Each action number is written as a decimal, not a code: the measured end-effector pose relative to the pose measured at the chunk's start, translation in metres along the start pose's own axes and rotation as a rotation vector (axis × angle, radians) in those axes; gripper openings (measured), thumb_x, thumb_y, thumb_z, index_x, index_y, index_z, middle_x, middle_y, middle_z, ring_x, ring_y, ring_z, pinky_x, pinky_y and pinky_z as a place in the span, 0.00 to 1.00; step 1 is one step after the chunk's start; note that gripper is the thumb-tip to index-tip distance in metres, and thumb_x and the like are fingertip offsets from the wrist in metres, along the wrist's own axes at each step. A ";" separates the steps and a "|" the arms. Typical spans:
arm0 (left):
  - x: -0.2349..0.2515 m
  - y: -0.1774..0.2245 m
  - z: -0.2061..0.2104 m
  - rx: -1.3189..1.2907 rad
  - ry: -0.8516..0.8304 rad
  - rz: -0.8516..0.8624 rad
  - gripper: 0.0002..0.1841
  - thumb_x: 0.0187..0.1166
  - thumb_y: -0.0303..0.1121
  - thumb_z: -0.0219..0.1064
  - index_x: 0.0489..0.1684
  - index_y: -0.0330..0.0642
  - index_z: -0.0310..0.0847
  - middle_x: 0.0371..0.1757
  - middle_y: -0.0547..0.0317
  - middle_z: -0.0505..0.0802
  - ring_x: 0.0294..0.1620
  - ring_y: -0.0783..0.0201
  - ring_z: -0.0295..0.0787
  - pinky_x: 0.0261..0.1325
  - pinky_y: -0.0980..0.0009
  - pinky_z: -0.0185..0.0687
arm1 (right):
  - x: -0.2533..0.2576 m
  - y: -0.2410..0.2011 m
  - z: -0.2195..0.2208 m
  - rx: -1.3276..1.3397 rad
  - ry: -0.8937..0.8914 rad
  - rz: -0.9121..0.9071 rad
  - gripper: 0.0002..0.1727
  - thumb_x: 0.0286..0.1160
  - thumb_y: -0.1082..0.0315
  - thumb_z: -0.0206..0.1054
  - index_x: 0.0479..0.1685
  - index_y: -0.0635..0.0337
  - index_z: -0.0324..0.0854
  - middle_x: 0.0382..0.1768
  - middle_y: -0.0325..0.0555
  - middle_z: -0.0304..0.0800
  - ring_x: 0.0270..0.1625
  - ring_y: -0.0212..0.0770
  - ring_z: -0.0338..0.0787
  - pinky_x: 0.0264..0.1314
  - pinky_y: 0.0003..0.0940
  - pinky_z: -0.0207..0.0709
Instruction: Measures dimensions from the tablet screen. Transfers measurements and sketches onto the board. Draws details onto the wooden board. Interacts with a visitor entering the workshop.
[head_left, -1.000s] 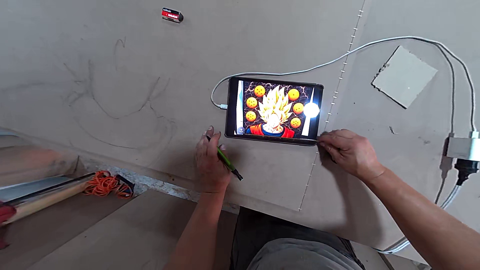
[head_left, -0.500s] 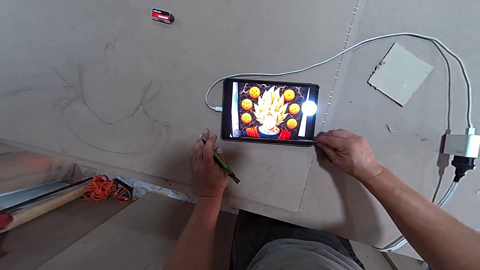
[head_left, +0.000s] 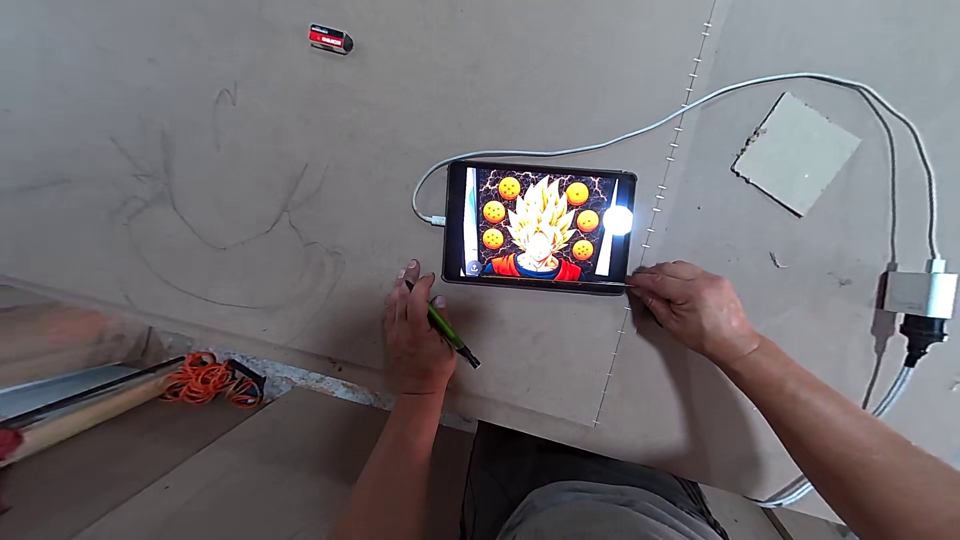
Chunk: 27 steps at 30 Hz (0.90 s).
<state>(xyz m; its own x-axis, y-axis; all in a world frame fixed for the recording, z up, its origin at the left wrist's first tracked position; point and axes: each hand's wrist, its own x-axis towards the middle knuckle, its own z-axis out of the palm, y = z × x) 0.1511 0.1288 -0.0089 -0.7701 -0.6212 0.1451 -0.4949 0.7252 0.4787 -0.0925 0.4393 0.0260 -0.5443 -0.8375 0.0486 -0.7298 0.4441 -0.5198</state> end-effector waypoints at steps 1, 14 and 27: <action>0.000 0.000 0.000 0.005 -0.002 0.000 0.22 0.92 0.40 0.51 0.77 0.42 0.76 0.85 0.50 0.76 0.91 0.53 0.63 0.92 0.54 0.57 | 0.000 0.000 0.000 -0.002 -0.001 0.000 0.14 0.84 0.61 0.62 0.51 0.51 0.95 0.51 0.41 0.96 0.56 0.42 0.94 0.58 0.40 0.88; -0.001 -0.002 0.003 -0.005 0.026 0.019 0.21 0.92 0.40 0.51 0.76 0.41 0.77 0.85 0.50 0.77 0.90 0.52 0.64 0.92 0.54 0.58 | 0.000 -0.001 0.000 -0.003 0.008 0.007 0.13 0.84 0.61 0.63 0.51 0.49 0.95 0.51 0.39 0.96 0.55 0.39 0.94 0.57 0.38 0.88; -0.002 -0.004 0.005 0.000 0.006 0.000 0.23 0.93 0.42 0.49 0.77 0.41 0.76 0.86 0.49 0.76 0.91 0.52 0.63 0.92 0.53 0.57 | 0.034 0.017 -0.014 0.005 -0.003 0.078 0.12 0.84 0.61 0.64 0.51 0.46 0.95 0.51 0.38 0.96 0.53 0.38 0.95 0.55 0.43 0.88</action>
<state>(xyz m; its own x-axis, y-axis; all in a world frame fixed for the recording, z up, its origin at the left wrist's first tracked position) 0.1530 0.1286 -0.0154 -0.7674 -0.6233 0.1503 -0.4950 0.7249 0.4790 -0.1295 0.4231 0.0307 -0.5984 -0.8012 0.0049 -0.6828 0.5068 -0.5262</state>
